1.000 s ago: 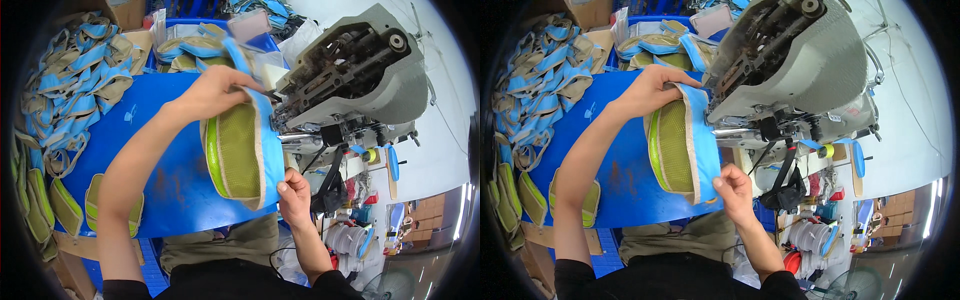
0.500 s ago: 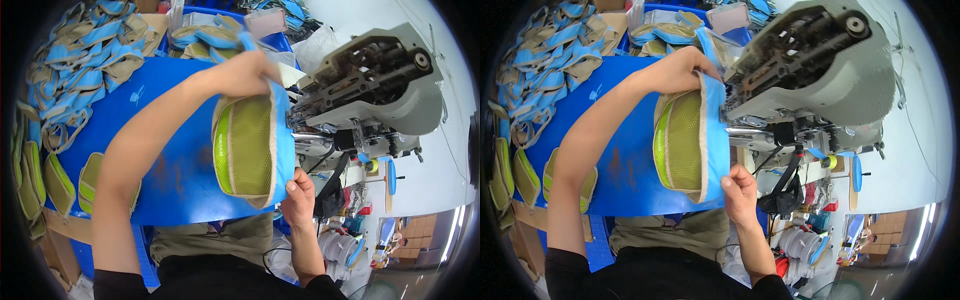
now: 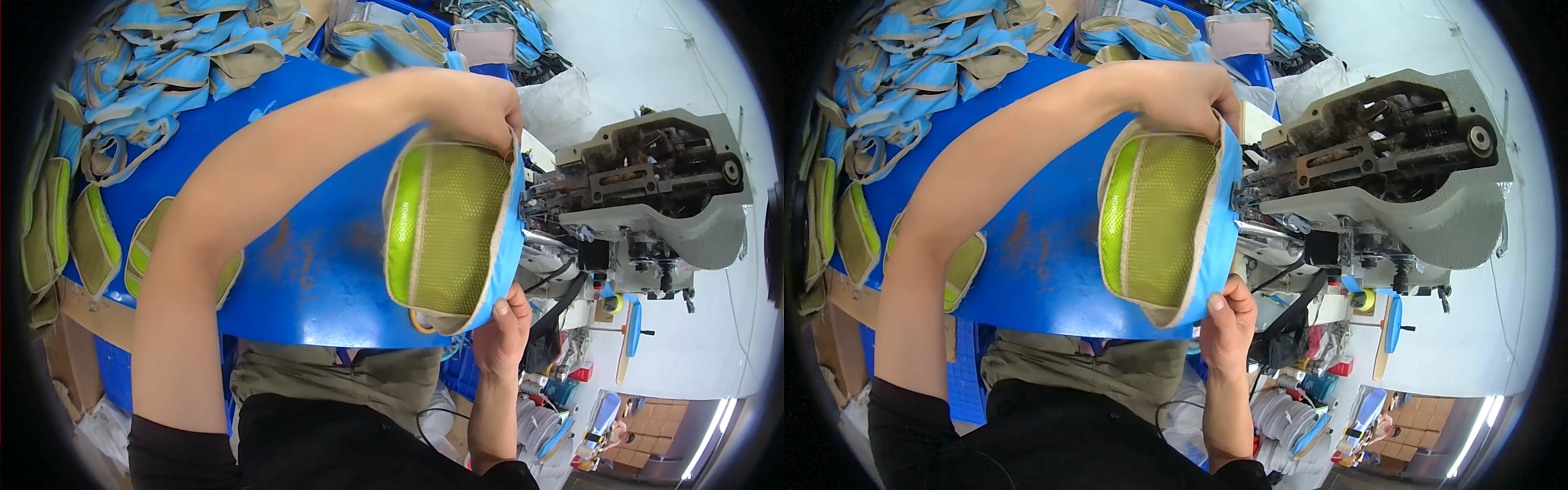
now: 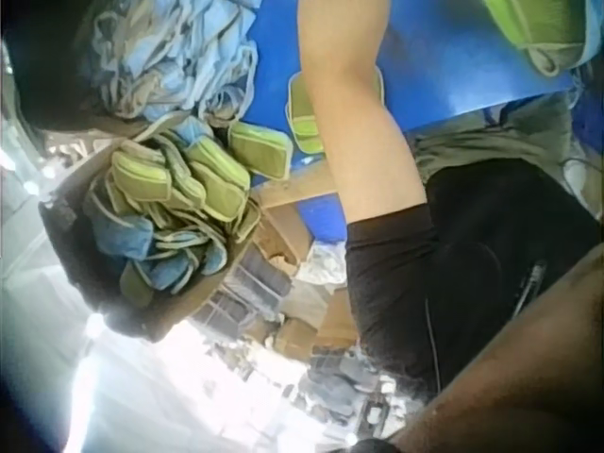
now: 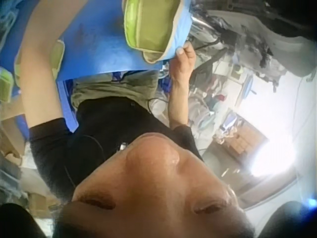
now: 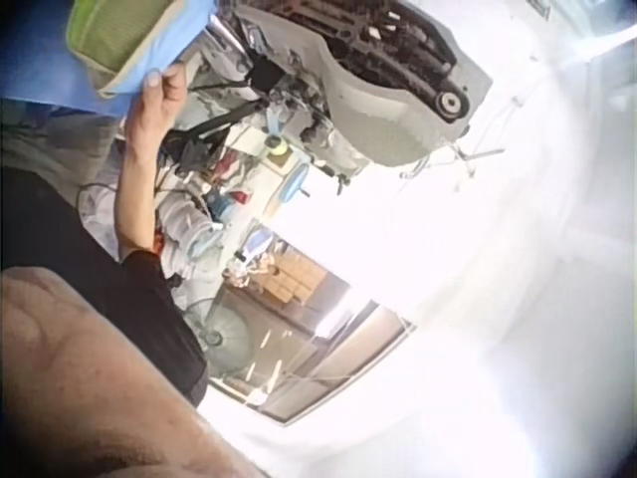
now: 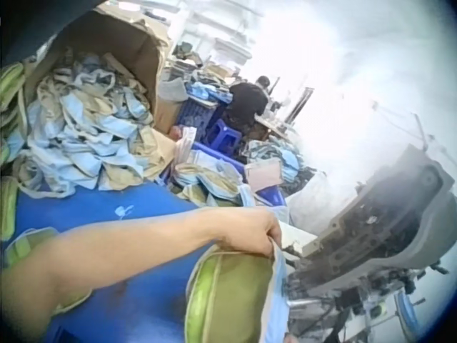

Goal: Assembling and trimming fabric/leather components for small bags at a sewing station.

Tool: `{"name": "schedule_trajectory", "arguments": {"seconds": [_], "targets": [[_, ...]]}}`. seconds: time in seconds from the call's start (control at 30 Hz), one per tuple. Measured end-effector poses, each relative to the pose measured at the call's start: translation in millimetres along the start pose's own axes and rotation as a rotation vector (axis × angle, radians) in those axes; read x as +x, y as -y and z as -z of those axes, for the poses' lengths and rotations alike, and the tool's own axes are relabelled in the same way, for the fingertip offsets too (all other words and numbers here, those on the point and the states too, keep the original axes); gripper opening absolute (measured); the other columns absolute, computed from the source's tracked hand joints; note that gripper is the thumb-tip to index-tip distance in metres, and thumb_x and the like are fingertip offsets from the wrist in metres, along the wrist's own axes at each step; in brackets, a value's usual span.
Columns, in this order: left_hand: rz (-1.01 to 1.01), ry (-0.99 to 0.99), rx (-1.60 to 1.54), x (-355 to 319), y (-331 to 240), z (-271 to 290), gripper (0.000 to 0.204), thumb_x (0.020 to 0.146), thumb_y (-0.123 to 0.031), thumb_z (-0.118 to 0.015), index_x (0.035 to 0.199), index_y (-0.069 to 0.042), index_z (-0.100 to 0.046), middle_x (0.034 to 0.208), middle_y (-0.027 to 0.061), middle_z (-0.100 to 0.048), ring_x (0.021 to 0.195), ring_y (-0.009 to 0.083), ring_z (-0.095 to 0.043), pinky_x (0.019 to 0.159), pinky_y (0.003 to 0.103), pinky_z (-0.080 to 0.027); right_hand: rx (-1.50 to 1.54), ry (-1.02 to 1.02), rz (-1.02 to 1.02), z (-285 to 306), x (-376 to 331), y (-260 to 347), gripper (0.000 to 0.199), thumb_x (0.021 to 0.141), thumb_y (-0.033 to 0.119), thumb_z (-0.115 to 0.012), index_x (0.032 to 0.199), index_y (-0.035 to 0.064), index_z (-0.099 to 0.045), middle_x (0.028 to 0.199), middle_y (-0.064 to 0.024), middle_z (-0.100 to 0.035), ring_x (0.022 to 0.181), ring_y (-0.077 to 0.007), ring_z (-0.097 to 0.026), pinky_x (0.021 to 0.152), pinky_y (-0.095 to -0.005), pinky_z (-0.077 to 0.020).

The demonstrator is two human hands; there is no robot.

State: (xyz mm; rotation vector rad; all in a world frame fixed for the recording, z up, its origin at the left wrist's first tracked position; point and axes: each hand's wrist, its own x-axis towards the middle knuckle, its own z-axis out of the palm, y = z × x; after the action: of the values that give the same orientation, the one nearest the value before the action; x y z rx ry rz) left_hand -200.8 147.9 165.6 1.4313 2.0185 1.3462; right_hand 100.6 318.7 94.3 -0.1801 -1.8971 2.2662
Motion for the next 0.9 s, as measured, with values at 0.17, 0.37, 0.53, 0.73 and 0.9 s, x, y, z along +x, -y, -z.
{"name": "schedule_trajectory", "arguments": {"seconds": [0.17, 0.37, 0.53, 0.73, 0.9], "targets": [[0.004, -0.012, 0.034, 1, -2, 0, 0.022, 0.087, -0.013, -0.075, 0.105, -0.002, -0.08, 0.094, 0.0094, -0.079, 0.083, 0.0162, -0.071, 0.077, 0.031, -0.056, 0.021, -0.012, 0.001, 5, 1, -5, 0.025, 0.097, 0.02, -0.068, 0.112, -0.0001, -0.066, 0.114, -0.0085, -0.072, 0.104, -0.0173, -0.067, 0.1, -0.0346, -0.0502], [0.089, 0.009, 0.111, -7, -8, 5, 0.024, 0.087, -0.016, -0.075, 0.106, -0.003, -0.08, 0.094, 0.0093, -0.079, 0.083, 0.0177, -0.071, 0.077, 0.033, -0.056, 0.063, -0.02, -0.016, 0, -1, -4, 0.034, 0.097, 0.022, -0.067, 0.121, -0.0018, -0.065, 0.121, -0.0107, -0.072, 0.113, -0.0204, -0.068, 0.105, -0.0372, -0.0495], [0.092, -0.037, 0.188, -6, 0, 0, 0.028, 0.083, -0.017, -0.074, 0.106, -0.002, -0.079, 0.092, 0.0125, -0.078, 0.081, 0.021, -0.071, 0.077, 0.034, -0.056, 0.054, -0.039, -0.038, -11, 0, 0, 0.044, 0.096, 0.028, -0.07, 0.127, -0.0018, -0.063, 0.129, -0.0117, -0.069, 0.121, -0.0233, -0.065, 0.11, -0.041, -0.0467], [0.156, -0.054, 0.074, -41, 23, -6, 0.037, 0.093, -0.038, -0.073, 0.107, -0.004, -0.077, 0.091, 0.009, -0.075, 0.081, 0.0195, -0.068, 0.075, 0.035, -0.055, 0.199, -0.092, -0.088, -17, -5, 3, 0.03, 0.098, 0.022, -0.068, 0.118, -0.0004, -0.063, 0.119, -0.0093, -0.072, 0.11, -0.0181, -0.067, 0.105, -0.0352, -0.0484], [0.354, -0.183, -0.266, -108, 41, -27, 0.036, 0.097, -0.031, -0.07, 0.119, -0.004, -0.071, 0.095, 0.0041, -0.074, 0.081, 0.011, -0.067, 0.07, 0.027, -0.054, 0.293, -0.111, -0.111, -23, -10, 5, 0.034, 0.1, 0.021, -0.066, 0.126, -0.0011, -0.062, 0.123, -0.01, -0.072, 0.114, -0.0193, -0.068, 0.106, -0.0362, -0.0486]]}}
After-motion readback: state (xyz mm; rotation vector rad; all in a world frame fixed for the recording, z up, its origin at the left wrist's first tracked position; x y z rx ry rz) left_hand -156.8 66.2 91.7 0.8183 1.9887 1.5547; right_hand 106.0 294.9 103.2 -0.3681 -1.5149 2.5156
